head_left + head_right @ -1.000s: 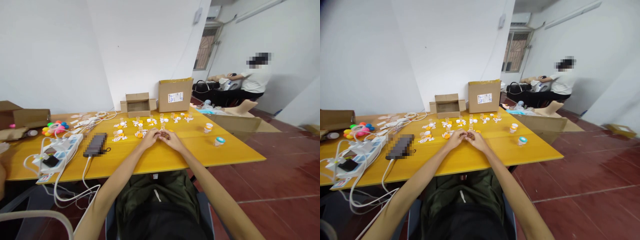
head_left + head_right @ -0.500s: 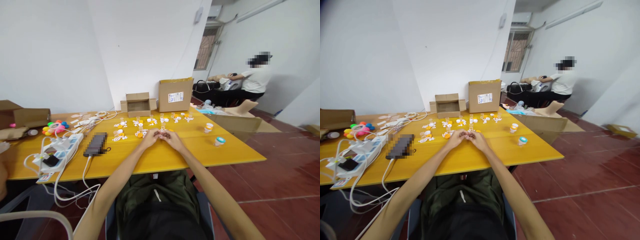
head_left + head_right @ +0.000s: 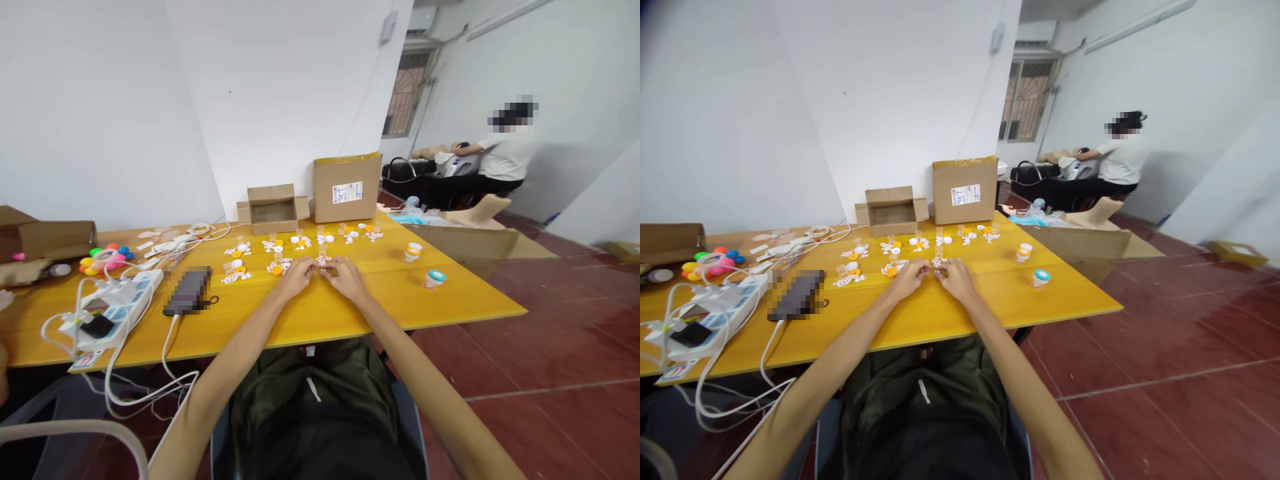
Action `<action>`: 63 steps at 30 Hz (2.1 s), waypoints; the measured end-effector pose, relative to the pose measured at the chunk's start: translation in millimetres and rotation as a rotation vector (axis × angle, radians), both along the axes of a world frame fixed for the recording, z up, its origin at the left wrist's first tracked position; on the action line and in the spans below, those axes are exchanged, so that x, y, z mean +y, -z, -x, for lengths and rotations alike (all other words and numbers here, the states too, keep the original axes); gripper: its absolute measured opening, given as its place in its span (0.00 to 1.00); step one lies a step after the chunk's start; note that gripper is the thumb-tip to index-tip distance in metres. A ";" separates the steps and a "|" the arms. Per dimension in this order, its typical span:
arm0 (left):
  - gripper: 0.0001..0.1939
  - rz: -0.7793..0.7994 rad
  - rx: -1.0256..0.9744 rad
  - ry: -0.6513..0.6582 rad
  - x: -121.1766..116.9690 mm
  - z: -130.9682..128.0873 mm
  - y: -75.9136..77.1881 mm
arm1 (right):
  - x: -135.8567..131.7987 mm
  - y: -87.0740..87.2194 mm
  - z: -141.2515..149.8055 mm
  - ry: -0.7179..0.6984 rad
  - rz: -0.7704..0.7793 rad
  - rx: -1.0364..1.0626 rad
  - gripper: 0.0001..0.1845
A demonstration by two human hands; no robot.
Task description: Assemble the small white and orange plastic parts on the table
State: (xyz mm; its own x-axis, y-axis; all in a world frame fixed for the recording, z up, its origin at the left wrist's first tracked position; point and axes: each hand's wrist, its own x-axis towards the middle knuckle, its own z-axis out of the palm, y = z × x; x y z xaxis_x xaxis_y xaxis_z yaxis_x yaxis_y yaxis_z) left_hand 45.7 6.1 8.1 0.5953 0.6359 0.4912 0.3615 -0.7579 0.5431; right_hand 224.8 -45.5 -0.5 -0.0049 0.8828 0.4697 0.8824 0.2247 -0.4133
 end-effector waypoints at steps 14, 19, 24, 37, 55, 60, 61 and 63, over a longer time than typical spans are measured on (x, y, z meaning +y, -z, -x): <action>0.15 -0.044 0.004 0.002 6.4 0.3 8.6 | 11.0 11.7 -3.9 0.055 -0.148 0.146 0.10; 0.16 -0.083 -0.024 0.009 5.6 1.9 9.1 | 22.9 22.8 -11.2 0.160 -0.137 0.265 0.14; 0.21 -0.090 -0.077 -0.040 5.8 3.1 9.2 | 39.0 30.8 -17.3 0.129 -0.055 0.348 0.20; 0.28 -0.175 -0.156 -0.140 13.4 2.9 13.9 | 59.6 2.6 -0.1 -0.021 0.084 0.314 0.23; 0.22 -0.225 -0.281 -0.211 2.2 4.2 -3.2 | 28.7 -22.5 38.4 -0.066 0.244 -0.094 0.21; 0.19 -0.233 -0.264 -0.205 2.5 3.5 -3.3 | 31.1 -21.3 41.3 -0.035 0.229 -0.140 0.17; 0.18 -0.230 -0.263 -0.206 2.6 3.3 -3.3 | 32.2 -20.5 41.6 -0.031 0.225 -0.153 0.16; 0.17 -0.221 -0.260 -0.203 2.4 2.9 -3.1 | 34.2 -18.9 42.1 -0.025 0.224 -0.177 0.17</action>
State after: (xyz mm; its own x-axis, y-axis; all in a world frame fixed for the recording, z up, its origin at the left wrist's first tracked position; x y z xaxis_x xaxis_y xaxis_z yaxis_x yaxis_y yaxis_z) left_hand 42.9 8.5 11.2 0.3064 0.5898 0.7472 0.3876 -0.7942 0.4680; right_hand 182.6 -11.3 18.3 -0.0928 0.9629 0.2532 0.9404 0.1683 -0.2954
